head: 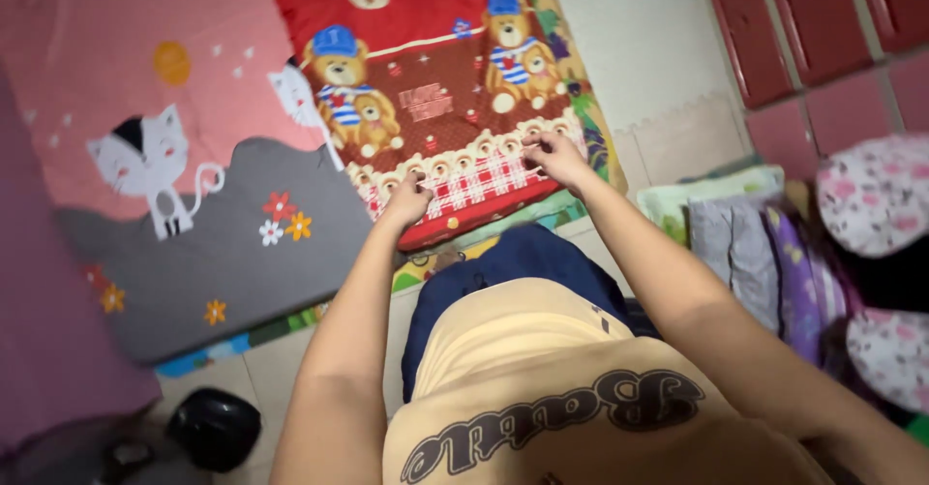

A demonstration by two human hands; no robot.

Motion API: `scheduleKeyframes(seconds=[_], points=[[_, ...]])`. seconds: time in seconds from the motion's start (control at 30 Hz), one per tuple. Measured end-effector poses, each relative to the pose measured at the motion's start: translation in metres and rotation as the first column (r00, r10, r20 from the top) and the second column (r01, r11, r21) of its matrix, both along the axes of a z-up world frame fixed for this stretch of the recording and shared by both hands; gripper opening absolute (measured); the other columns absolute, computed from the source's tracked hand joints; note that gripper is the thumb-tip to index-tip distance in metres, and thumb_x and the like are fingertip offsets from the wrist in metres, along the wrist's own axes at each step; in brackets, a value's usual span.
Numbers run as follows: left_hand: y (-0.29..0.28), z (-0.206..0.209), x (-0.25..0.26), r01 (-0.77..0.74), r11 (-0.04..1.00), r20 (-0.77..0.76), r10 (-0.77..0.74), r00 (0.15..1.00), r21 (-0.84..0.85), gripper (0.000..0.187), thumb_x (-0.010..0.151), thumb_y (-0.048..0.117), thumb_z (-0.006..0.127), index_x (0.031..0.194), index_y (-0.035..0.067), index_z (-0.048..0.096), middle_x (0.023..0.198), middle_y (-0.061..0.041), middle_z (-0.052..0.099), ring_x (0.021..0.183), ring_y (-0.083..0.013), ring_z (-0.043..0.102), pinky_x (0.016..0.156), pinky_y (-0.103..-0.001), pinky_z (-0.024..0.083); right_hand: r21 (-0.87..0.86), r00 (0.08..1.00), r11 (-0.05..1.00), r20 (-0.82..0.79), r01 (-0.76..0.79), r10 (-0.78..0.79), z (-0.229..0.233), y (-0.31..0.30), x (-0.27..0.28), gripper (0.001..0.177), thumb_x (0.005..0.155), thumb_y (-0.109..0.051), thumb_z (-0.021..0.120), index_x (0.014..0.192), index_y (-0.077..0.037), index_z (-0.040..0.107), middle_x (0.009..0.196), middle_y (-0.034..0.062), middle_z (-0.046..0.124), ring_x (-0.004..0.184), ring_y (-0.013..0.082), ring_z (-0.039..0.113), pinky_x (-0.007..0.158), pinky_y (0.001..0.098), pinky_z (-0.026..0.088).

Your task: Organizing and laying out pillows and blankets on a floor-based sleeping area.

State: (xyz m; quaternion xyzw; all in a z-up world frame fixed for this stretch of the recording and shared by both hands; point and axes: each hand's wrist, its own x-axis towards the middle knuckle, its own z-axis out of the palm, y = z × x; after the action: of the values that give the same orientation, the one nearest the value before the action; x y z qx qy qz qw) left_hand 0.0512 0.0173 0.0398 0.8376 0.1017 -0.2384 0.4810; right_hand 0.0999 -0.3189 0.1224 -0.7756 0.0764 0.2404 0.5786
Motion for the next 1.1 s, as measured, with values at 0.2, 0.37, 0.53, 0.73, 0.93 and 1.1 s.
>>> scheduleKeyframes(seconds=[0.2,0.37,0.53,0.73,0.93,1.1], points=[[-0.067,0.012,0.028,0.268,0.962,-0.063,-0.264,0.962,0.055,0.059,0.090,0.022,0.065,0.143,0.003,0.051,0.120,-0.025,0.070,0.112,-0.0329,0.068,0.098,-0.040,0.052,0.011,0.979,0.980,-0.047,0.197,-0.196,-0.022,-0.076,-0.040,0.035,0.096,-0.017,0.065,0.129,-0.005,0.067,0.095,0.0058,0.072,0.079,0.0113,0.066,0.067,0.0257,0.053],[-0.158,0.008,0.055,0.444,0.895,-0.045,-0.442,0.896,0.049,0.064,0.089,0.023,0.066,0.146,0.002,0.047,0.126,-0.026,0.067,0.117,-0.0354,0.067,0.100,-0.041,0.052,0.045,0.922,0.924,-0.096,0.379,-0.374,-0.006,-0.144,-0.083,0.034,0.097,-0.017,0.062,0.128,-0.005,0.063,0.098,0.0022,0.072,0.083,0.0087,0.068,0.067,0.0243,0.051],[-0.248,0.007,0.060,0.576,0.817,-0.051,-0.576,0.816,0.002,0.070,0.090,0.024,0.066,0.151,0.003,0.041,0.125,-0.027,0.068,0.116,-0.0361,0.067,0.101,-0.041,0.051,0.003,0.858,0.865,-0.126,0.502,-0.498,-0.033,-0.217,-0.132,0.032,0.096,-0.014,0.062,0.126,-0.004,0.064,0.096,0.0041,0.073,0.081,0.0115,0.067,0.065,0.0259,0.050],[-0.322,0.014,0.054,0.656,0.754,-0.080,-0.656,0.751,-0.019,0.072,0.087,0.022,0.068,0.151,0.003,0.040,0.127,-0.027,0.066,0.117,-0.0353,0.067,0.099,-0.041,0.052,-0.045,0.778,0.803,-0.224,0.594,-0.587,-0.023,-0.258,-0.171,0.032,0.096,-0.015,0.062,0.127,-0.006,0.063,0.098,0.0032,0.072,0.083,0.0105,0.069,0.066,0.0222,0.051],[-0.372,0.004,0.064,0.805,0.584,-0.093,-0.800,0.592,0.105,0.066,0.090,0.024,0.069,0.149,0.004,0.046,0.124,-0.027,0.068,0.116,-0.0369,0.065,0.100,-0.041,0.050,0.058,0.720,0.723,-0.170,0.689,-0.673,-0.056,-0.289,-0.191,0.033,0.098,-0.013,0.062,0.128,-0.002,0.063,0.101,0.0051,0.073,0.084,0.0111,0.067,0.067,0.0226,0.051],[-0.419,0.011,0.084,0.866,0.498,-0.097,-0.865,0.492,-0.051,0.072,0.086,0.019,0.062,0.152,0.001,0.040,0.122,-0.029,0.071,0.113,-0.0355,0.072,0.096,-0.042,0.055,0.027,0.652,0.655,-0.139,0.755,-0.746,-0.042,-0.295,-0.204,0.031,0.099,-0.014,0.062,0.128,-0.005,0.064,0.105,0.0046,0.074,0.087,0.0107,0.071,0.069,0.0234,0.053]])
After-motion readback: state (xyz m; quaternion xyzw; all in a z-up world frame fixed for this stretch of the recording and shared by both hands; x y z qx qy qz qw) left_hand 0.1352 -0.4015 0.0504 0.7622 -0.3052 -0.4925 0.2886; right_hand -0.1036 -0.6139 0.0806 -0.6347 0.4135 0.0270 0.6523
